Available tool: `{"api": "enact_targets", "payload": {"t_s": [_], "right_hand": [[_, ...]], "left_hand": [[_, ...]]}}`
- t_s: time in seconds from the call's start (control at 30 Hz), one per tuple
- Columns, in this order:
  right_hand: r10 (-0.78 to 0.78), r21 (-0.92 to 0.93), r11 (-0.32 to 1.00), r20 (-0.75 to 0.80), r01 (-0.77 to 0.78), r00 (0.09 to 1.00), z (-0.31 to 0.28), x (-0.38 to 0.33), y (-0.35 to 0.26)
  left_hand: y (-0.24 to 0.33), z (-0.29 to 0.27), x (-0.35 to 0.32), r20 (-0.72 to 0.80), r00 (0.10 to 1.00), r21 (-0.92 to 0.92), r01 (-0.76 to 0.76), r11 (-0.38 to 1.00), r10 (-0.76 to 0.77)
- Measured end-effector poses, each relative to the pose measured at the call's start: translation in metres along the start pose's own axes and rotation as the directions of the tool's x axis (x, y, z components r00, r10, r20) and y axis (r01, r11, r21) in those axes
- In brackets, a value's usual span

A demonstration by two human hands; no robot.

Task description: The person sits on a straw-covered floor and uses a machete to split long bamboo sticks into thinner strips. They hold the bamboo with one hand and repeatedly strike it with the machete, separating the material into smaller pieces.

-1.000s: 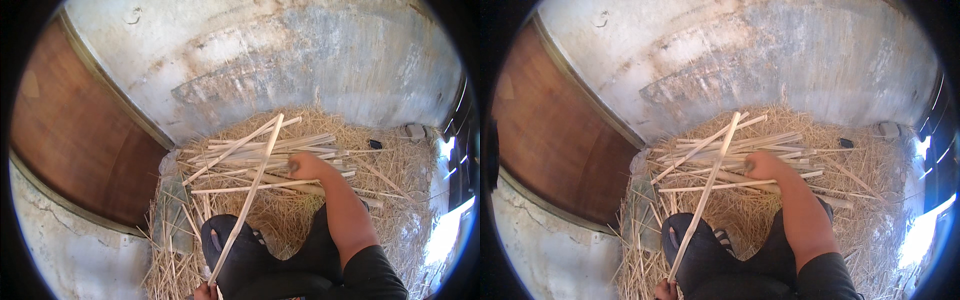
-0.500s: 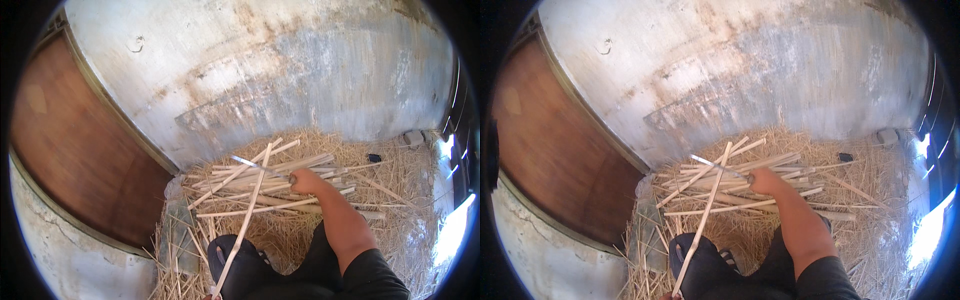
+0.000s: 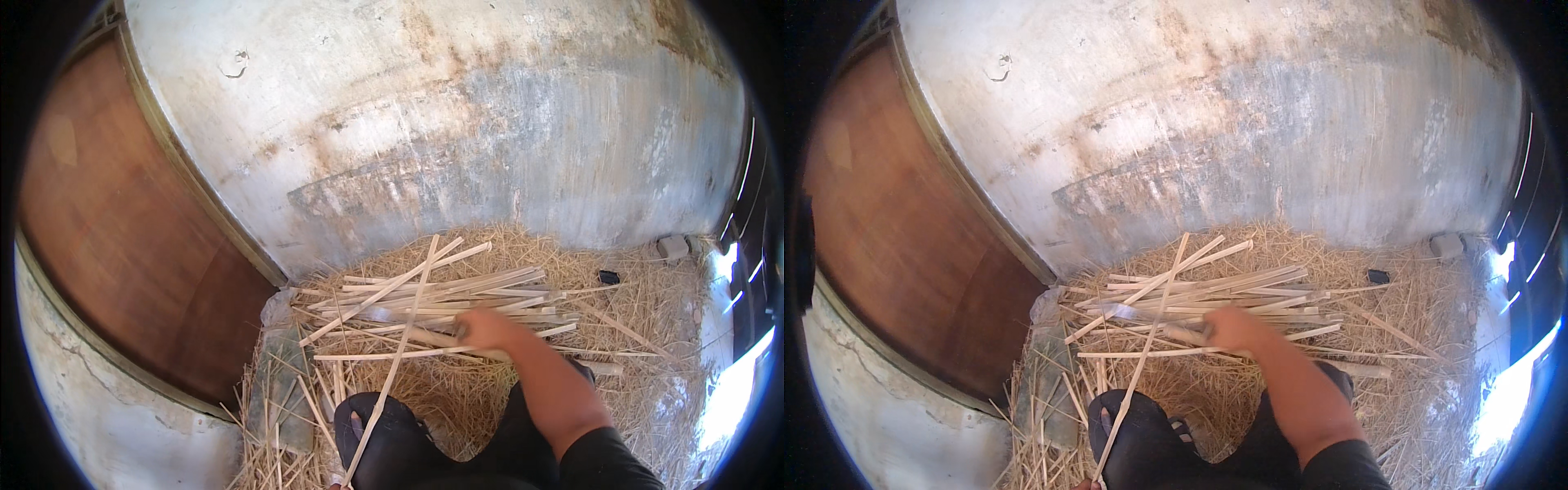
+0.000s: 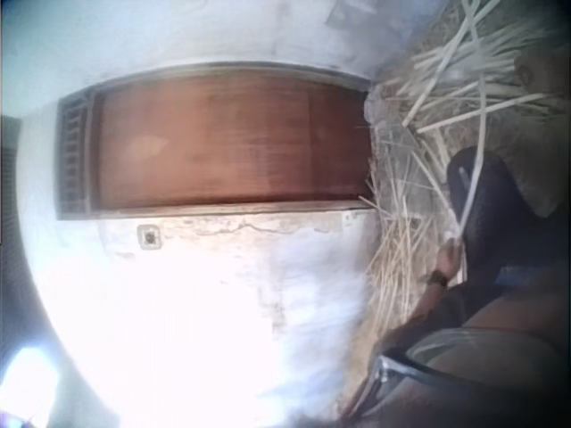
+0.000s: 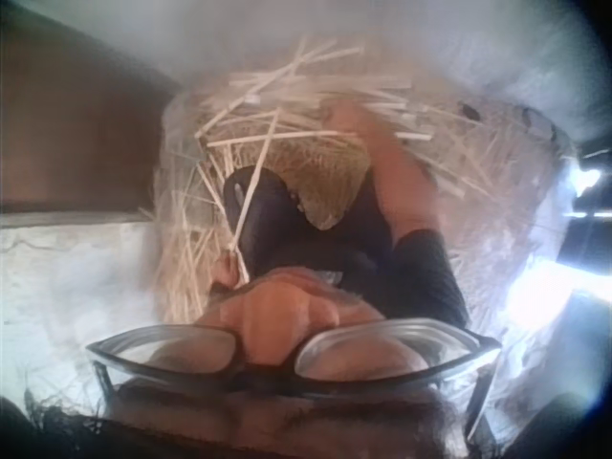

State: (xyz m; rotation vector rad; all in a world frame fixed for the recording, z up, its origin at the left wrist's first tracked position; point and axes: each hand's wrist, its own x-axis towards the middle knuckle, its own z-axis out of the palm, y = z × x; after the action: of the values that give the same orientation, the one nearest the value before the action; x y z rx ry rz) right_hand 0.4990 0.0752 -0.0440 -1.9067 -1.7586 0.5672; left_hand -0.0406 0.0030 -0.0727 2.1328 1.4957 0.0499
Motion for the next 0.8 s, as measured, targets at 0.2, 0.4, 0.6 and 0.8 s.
{"api": "enact_targets", "payload": {"t_s": [0.2,0.4,0.6,0.8], "right_hand": [[0.046,0.025,0.998,0.219,-0.053,0.975,-0.007,-0.018,-0.026],[0.01,-0.049,0.999,-0.051,-0.012,0.999,-0.001,0.001,0.025],[-0.058,-0.121,0.987,0.321,0.102,0.945,0.004,-0.012,-0.054],[0.112,-0.009,0.994,0.018,-0.112,0.994,-0.017,-0.003,0.005]], "left_hand": [[0.02,-0.004,0.009,0.206,0.979,-0.381,0.068,0.922,0.012],[0.007,0.002,0.013,0.201,0.978,-0.496,0.054,0.867,0.054],[0.029,-0.018,0.012,0.195,0.98,-0.412,0.042,0.91,0.043],[0.032,-0.017,0.01,0.212,0.977,-0.402,0.116,0.908,-0.031]]}}
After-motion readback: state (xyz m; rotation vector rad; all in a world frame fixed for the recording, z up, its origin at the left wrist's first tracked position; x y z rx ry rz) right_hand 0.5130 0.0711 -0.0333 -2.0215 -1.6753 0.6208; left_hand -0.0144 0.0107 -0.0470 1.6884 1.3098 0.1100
